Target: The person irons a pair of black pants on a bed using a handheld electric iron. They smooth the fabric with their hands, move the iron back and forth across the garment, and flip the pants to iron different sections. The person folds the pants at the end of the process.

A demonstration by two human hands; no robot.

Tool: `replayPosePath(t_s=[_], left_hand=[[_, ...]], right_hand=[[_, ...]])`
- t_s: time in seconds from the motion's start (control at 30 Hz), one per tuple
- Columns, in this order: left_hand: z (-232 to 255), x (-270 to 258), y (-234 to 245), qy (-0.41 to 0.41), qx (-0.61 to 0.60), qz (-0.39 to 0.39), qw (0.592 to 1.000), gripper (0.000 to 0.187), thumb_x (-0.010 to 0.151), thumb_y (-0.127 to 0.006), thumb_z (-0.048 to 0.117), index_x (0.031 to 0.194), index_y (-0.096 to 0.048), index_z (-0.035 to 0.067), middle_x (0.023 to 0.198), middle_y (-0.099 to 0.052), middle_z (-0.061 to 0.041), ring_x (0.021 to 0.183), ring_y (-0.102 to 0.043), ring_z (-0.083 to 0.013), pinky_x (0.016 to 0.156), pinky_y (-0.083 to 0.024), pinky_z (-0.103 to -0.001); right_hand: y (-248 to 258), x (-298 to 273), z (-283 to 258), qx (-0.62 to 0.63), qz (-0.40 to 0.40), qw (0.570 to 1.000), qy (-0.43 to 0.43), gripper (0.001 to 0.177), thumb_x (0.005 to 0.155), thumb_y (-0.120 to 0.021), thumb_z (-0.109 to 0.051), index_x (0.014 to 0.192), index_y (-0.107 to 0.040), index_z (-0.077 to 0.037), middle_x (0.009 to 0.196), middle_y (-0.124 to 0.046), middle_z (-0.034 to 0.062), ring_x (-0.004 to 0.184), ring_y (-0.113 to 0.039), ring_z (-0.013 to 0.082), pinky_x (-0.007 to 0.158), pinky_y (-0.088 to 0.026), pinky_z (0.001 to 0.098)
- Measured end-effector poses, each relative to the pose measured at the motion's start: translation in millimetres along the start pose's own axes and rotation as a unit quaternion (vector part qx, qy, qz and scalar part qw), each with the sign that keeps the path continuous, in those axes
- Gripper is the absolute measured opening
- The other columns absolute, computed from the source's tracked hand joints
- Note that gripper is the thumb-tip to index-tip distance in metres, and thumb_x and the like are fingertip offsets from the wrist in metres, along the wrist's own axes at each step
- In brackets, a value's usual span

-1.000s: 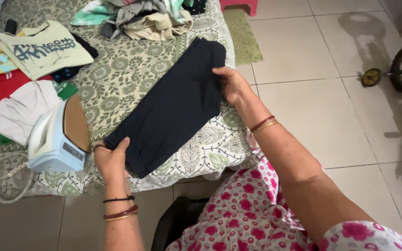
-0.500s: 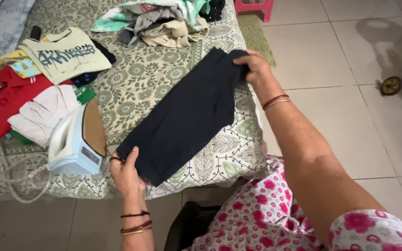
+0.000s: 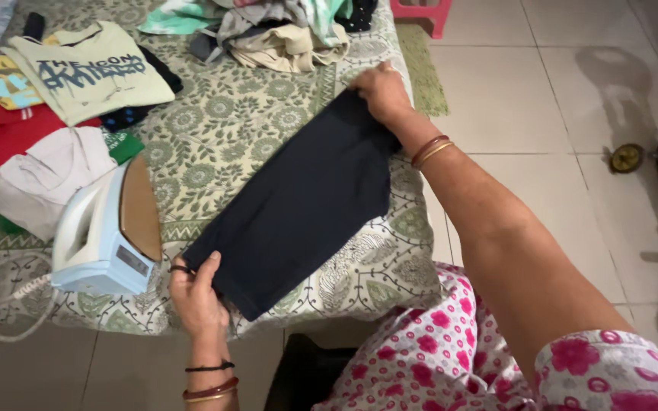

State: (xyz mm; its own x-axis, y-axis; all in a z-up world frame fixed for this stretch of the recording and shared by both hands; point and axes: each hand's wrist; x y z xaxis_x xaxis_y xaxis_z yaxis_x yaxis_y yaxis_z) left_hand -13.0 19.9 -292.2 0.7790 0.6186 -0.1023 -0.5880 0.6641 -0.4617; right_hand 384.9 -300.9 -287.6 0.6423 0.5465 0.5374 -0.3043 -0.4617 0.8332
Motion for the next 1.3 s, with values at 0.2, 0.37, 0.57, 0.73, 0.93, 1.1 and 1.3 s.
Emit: replayPosePath(t_s=[0.2,0.37,0.57,0.73,0.93,1.1,1.3], left_hand=[[6.6,-2.6,-11.0,-0.035,0.010,0.015,0.999,0.042,0.086,-0.067,-0.007,0.125,-0.055,0.003,0.112,-0.067,-0.005,0.100,-0.064,-0.0137,0.094,-0.052,-0.028],[-6.2,-4.2,-7.8,-0.099,0.060,0.013,0.993,0.032,0.094,-0.066,-0.006,0.124,-0.057,0.000,0.112,-0.066,-0.005,0.102,-0.062,-0.0128,0.098,-0.050,-0.027],[-5.0,-1.2,-10.3,-0.101,0.156,0.061,0.981,0.012,0.103,-0.067,0.006,0.110,-0.064,-0.002,0.102,-0.070,-0.005,0.090,-0.061,-0.0107,0.087,-0.052,-0.027],[1.8,0.9,-15.8,-0.192,0.274,0.109,0.936,0.019,0.107,-0.067,0.013,0.114,-0.060,-0.003,0.100,-0.066,-0.007,0.089,-0.057,-0.0105,0.086,-0.050,-0.028],[-2.2,15.6,-16.5,-0.146,0.325,0.098,0.929,0.022,0.106,-0.067,0.017,0.110,-0.062,-0.004,0.100,-0.070,-0.010,0.089,-0.061,-0.0146,0.086,-0.051,-0.032],[-10.2,10.7,-5.7,-0.129,0.288,0.105,0.943,0.024,0.106,-0.067,0.016,0.120,-0.060,-0.002,0.108,-0.068,-0.009,0.096,-0.060,-0.0162,0.091,-0.050,-0.031],[-14.8,4.3,0.8,-0.033,0.006,0.075,0.997,0.043,0.094,-0.070,0.006,0.132,-0.050,0.002,0.118,-0.064,-0.007,0.108,-0.061,-0.0188,0.098,-0.053,-0.032]], right_hand=[[7.2,12.5,-7.7,-0.056,-0.080,0.995,0.008,0.007,0.082,-0.075,-0.013,0.089,-0.076,-0.016,0.102,-0.069,0.0073,0.114,-0.055,0.0338,0.098,-0.041,0.0515],[-3.1,25.9,0.7,0.032,-0.032,0.998,0.031,0.014,0.080,-0.076,-0.008,0.094,-0.071,-0.011,0.107,-0.070,0.0077,0.113,-0.058,0.0354,0.095,-0.043,0.0490],[-37.6,28.7,22.9,0.151,-0.167,0.974,-0.035,0.015,0.083,-0.073,-0.005,0.096,-0.068,-0.007,0.099,-0.069,0.0119,0.097,-0.065,0.0366,0.087,-0.052,0.0457],[-52.5,56.8,50.5,0.116,-0.061,0.991,-0.012,0.007,0.093,-0.075,-0.008,0.098,-0.071,-0.007,0.104,-0.069,0.0161,0.105,-0.064,0.0382,0.092,-0.053,0.0459],[-60.3,36.5,70.3,0.313,-0.024,0.947,-0.063,0.045,0.096,-0.073,-0.017,0.136,-0.057,-0.005,0.118,-0.066,0.0130,0.107,-0.064,0.0295,0.090,-0.053,0.0409],[6.7,-36.6,51.4,0.552,0.055,0.752,-0.356,0.043,0.109,-0.062,-0.031,0.135,-0.061,0.002,0.103,-0.062,0.0029,0.084,-0.053,0.0089,0.074,-0.047,0.0236],[36.2,-82.9,20.3,0.584,0.096,0.685,-0.424,0.036,0.108,-0.066,-0.031,0.108,-0.067,0.005,0.087,-0.059,0.0054,0.071,-0.054,0.0121,0.067,-0.051,0.0271]])
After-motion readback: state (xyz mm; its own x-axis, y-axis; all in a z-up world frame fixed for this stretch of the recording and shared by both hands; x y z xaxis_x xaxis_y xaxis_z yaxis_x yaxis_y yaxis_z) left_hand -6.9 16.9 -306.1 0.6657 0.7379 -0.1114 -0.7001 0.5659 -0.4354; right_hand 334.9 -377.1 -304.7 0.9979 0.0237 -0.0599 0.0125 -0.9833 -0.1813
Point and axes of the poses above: each hand's wrist, its own x-axis towards the middle knuckle, its own y-axis out of the back of the hand, z = x × y
